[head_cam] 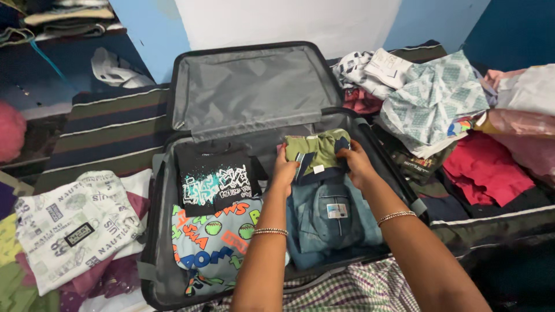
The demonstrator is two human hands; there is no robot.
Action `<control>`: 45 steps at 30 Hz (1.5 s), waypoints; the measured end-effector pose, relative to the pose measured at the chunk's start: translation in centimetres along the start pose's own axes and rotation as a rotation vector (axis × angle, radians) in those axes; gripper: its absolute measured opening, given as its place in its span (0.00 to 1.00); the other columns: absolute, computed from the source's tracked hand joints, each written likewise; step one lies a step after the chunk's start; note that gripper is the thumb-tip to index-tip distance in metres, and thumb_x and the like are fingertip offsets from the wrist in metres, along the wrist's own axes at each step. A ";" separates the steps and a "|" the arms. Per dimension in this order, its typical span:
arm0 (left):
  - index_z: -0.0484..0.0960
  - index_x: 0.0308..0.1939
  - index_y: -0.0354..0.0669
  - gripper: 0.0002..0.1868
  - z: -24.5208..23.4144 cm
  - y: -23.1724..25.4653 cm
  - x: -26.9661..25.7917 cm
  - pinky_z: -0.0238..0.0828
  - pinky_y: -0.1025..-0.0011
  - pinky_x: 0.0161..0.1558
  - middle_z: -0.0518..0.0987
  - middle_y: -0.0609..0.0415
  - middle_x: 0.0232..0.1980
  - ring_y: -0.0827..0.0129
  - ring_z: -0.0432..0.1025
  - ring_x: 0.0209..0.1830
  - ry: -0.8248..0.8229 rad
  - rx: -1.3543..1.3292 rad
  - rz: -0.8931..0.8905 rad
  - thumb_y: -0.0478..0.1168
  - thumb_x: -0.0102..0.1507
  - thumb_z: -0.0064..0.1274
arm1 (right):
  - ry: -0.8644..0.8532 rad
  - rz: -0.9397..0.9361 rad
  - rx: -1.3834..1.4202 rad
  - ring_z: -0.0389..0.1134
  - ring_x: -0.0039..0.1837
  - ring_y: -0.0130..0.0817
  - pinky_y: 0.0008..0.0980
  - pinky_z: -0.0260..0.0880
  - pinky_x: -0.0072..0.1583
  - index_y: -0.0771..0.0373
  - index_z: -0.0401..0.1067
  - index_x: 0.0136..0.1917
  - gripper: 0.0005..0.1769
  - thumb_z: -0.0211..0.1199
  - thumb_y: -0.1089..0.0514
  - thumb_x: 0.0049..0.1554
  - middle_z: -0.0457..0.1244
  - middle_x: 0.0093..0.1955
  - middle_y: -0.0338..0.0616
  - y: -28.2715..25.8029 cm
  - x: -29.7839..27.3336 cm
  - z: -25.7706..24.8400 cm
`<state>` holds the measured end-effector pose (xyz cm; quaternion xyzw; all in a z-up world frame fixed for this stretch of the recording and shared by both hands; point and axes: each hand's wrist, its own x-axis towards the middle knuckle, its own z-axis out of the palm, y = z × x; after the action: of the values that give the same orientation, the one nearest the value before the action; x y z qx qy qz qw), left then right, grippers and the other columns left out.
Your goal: The person opens a suitcase on a bed and places several items of clothing into it, including shirts and shorts, arranging them to fit inside.
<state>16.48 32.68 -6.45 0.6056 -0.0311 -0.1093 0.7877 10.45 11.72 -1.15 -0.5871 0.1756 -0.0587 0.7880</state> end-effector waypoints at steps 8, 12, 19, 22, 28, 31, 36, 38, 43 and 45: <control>0.48 0.81 0.54 0.52 0.0 -2.0 0.3 0.59 0.71 0.67 0.66 0.52 0.76 0.62 0.64 0.73 0.093 0.058 -0.041 0.24 0.55 0.49 | 0.186 -0.232 -0.301 0.67 0.61 0.34 0.30 0.67 0.62 0.58 0.60 0.75 0.42 0.62 0.67 0.48 0.65 0.64 0.43 4.1 4.0 -0.3; 0.51 0.81 0.50 0.50 -0.7 -2.6 0.9 0.58 0.71 0.68 0.67 0.49 0.76 0.62 0.64 0.74 0.008 -0.025 0.044 0.22 0.55 0.47 | 0.131 -0.304 -0.263 0.66 0.65 0.34 0.29 0.65 0.65 0.59 0.60 0.76 0.40 0.60 0.68 0.49 0.64 0.67 0.44 5.3 4.0 -0.3; 0.51 0.81 0.55 0.52 0.4 -0.9 0.1 0.55 0.73 0.68 0.62 0.52 0.79 0.63 0.59 0.77 0.006 0.008 0.069 0.21 0.54 0.44 | 0.061 -0.364 -0.185 0.65 0.67 0.32 0.29 0.64 0.66 0.58 0.57 0.77 0.41 0.59 0.71 0.51 0.62 0.68 0.42 5.2 4.3 -1.0; 0.53 0.80 0.55 0.51 0.6 -0.2 0.1 0.54 0.73 0.69 0.60 0.55 0.81 0.64 0.57 0.78 0.009 0.061 0.073 0.21 0.53 0.45 | 0.054 -0.351 -0.214 0.64 0.67 0.32 0.29 0.63 0.67 0.57 0.55 0.78 0.43 0.59 0.71 0.50 0.62 0.69 0.41 5.1 4.3 -1.2; 0.54 0.79 0.53 0.51 0.3 -2.7 1.7 0.57 0.69 0.70 0.63 0.51 0.78 0.60 0.61 0.77 0.042 0.177 0.065 0.27 0.52 0.49 | 0.108 -0.399 -0.492 0.61 0.72 0.40 0.33 0.60 0.69 0.57 0.54 0.79 0.43 0.62 0.66 0.52 0.59 0.73 0.48 4.9 3.7 -1.5; 0.53 0.79 0.45 0.50 0.1 -4.3 2.1 0.49 0.62 0.75 0.57 0.43 0.80 0.50 0.52 0.80 0.143 0.490 0.311 0.33 0.53 0.56 | 0.182 -0.540 -0.774 0.56 0.76 0.49 0.38 0.57 0.71 0.59 0.54 0.78 0.43 0.65 0.61 0.53 0.52 0.79 0.55 4.4 2.4 -1.5; 0.54 0.78 0.41 0.51 0.7 -3.3 -0.1 0.41 0.48 0.76 0.52 0.42 0.81 0.38 0.43 0.80 0.223 1.002 0.490 0.48 0.56 0.64 | 0.251 -0.809 -1.150 0.48 0.83 0.55 0.48 0.54 0.76 0.58 0.54 0.80 0.42 0.63 0.55 0.55 0.45 0.85 0.53 3.8 1.4 -0.4; 0.55 0.78 0.39 0.50 1.4 -3.1 -0.3 0.40 0.42 0.76 0.52 0.43 0.83 0.39 0.43 0.81 0.116 1.131 0.566 0.56 0.60 0.61 | 0.148 -0.800 -1.304 0.40 0.85 0.51 0.58 0.47 0.76 0.58 0.51 0.82 0.42 0.59 0.49 0.59 0.43 0.85 0.46 3.9 1.8 0.1; 0.55 0.78 0.41 0.47 1.6 -4.4 -0.2 0.38 0.41 0.76 0.51 0.46 0.83 0.42 0.41 0.83 -0.048 1.205 0.431 0.61 0.63 0.53 | -0.014 -0.642 -1.471 0.36 0.86 0.46 0.60 0.43 0.77 0.52 0.50 0.82 0.39 0.51 0.41 0.62 0.40 0.86 0.35 5.5 2.4 0.3; 0.54 0.78 0.41 0.47 1.4 -5.1 0.0 0.38 0.42 0.76 0.50 0.47 0.83 0.42 0.40 0.83 -0.079 1.212 0.364 0.63 0.64 0.51 | -0.034 -0.529 -1.531 0.35 0.86 0.44 0.60 0.42 0.77 0.49 0.50 0.82 0.38 0.49 0.39 0.62 0.39 0.86 0.34 5.9 2.6 0.2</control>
<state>15.52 30.16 -10.96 0.9246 -0.2189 0.0412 0.3091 12.25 12.91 -7.20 -0.9866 0.0106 -0.0977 0.1303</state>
